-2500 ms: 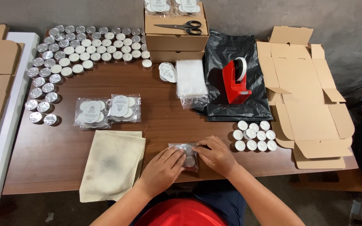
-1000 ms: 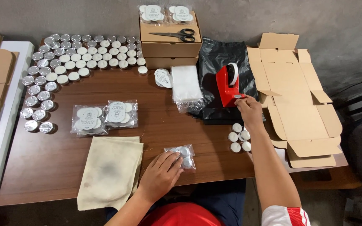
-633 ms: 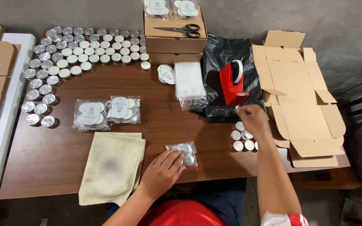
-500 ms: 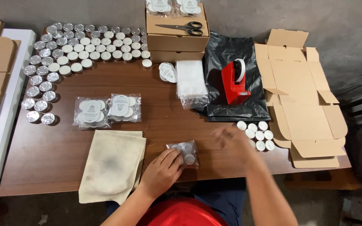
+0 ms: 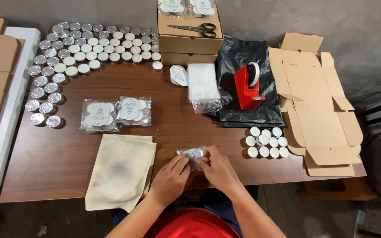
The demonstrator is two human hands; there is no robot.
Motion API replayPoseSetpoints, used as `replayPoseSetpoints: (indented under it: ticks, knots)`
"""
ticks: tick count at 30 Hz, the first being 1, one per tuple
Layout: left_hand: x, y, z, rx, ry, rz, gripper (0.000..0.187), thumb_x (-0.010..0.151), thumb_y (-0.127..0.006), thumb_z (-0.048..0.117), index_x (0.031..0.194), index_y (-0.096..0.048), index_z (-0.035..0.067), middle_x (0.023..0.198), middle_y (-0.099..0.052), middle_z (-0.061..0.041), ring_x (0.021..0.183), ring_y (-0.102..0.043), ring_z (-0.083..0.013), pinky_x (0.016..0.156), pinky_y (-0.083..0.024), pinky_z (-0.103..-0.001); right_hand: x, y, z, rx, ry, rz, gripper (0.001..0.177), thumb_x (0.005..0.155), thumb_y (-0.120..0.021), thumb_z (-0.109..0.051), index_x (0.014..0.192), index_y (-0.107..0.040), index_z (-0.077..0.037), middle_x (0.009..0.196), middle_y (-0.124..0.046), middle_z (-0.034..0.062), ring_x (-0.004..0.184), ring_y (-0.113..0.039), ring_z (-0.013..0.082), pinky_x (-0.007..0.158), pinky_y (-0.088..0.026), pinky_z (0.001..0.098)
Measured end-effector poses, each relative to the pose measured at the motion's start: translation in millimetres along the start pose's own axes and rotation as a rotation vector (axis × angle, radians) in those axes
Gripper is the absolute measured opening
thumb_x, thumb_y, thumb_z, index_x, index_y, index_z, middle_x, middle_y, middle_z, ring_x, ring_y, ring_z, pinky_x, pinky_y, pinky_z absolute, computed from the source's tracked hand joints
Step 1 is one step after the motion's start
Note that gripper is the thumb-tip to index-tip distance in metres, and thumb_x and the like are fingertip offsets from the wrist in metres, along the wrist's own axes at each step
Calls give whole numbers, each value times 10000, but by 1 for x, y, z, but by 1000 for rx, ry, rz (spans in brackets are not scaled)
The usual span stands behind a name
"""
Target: Packaging small white tealight candles into clear plastic bags, four per bag.
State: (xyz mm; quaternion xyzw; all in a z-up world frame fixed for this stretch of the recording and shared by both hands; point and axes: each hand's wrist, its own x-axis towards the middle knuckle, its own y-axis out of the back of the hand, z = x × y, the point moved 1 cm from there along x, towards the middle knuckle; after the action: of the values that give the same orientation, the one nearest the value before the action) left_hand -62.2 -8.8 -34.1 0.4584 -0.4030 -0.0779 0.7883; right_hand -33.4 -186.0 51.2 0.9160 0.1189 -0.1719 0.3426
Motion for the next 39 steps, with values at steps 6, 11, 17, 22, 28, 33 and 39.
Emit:
replayPoseSetpoints:
  ticks: [6,11,17,22,28,33,39]
  knots:
    - [2,2,1,-1,-12,49,152,986,-602,79,978,-715,-22,1166,-656,-184,1141,-637,-333,929,-590,-384,8,-3,-4,-191,-7,21,153,982,-616,-192,887,-514,-128,709,-679,55,644,-632,280,614,-429,420]
    - [-4,-6,-2,12,-14,43,123,937,-615,54,854,-695,9,1137,-662,-188,1132,-639,-338,893,-599,-376,25,-11,15,-288,97,57,144,959,-628,-191,902,-514,-125,723,-669,79,686,-632,351,615,-403,461]
    - [-8,-11,-3,27,-19,46,170,904,-586,3,759,-673,19,1102,-658,-192,1094,-640,-340,834,-601,-362,26,-7,-5,-398,-5,-3,154,964,-620,-249,961,-513,-138,811,-709,79,795,-663,374,673,-455,477]
    - [-8,-14,-4,17,-23,32,162,879,-578,-8,753,-678,4,1153,-657,-209,1091,-630,-352,848,-600,-379,31,-7,0,-468,-12,-29,248,957,-672,-302,1049,-508,-140,881,-730,126,864,-683,390,707,-502,489]
    - [-4,-8,-3,-35,16,10,181,910,-598,14,778,-720,4,1225,-652,-204,1115,-630,-345,846,-603,-385,23,-6,7,-524,-65,-52,247,980,-618,-365,1078,-513,-164,989,-733,112,919,-662,441,758,-487,538]
    - [15,13,3,-46,29,117,199,966,-736,198,1031,-730,10,1128,-656,-126,1032,-646,-282,863,-581,-352,-3,7,9,-459,-150,-119,313,947,-650,-466,1065,-515,-210,919,-756,-14,877,-703,289,753,-496,451]
    - [10,13,0,-154,56,28,311,849,-727,115,1137,-693,2,1177,-632,-155,1135,-624,-340,858,-597,-397,-13,21,12,-411,-101,-234,406,869,-791,-480,1007,-532,-200,755,-619,-37,700,-587,185,658,-404,366]
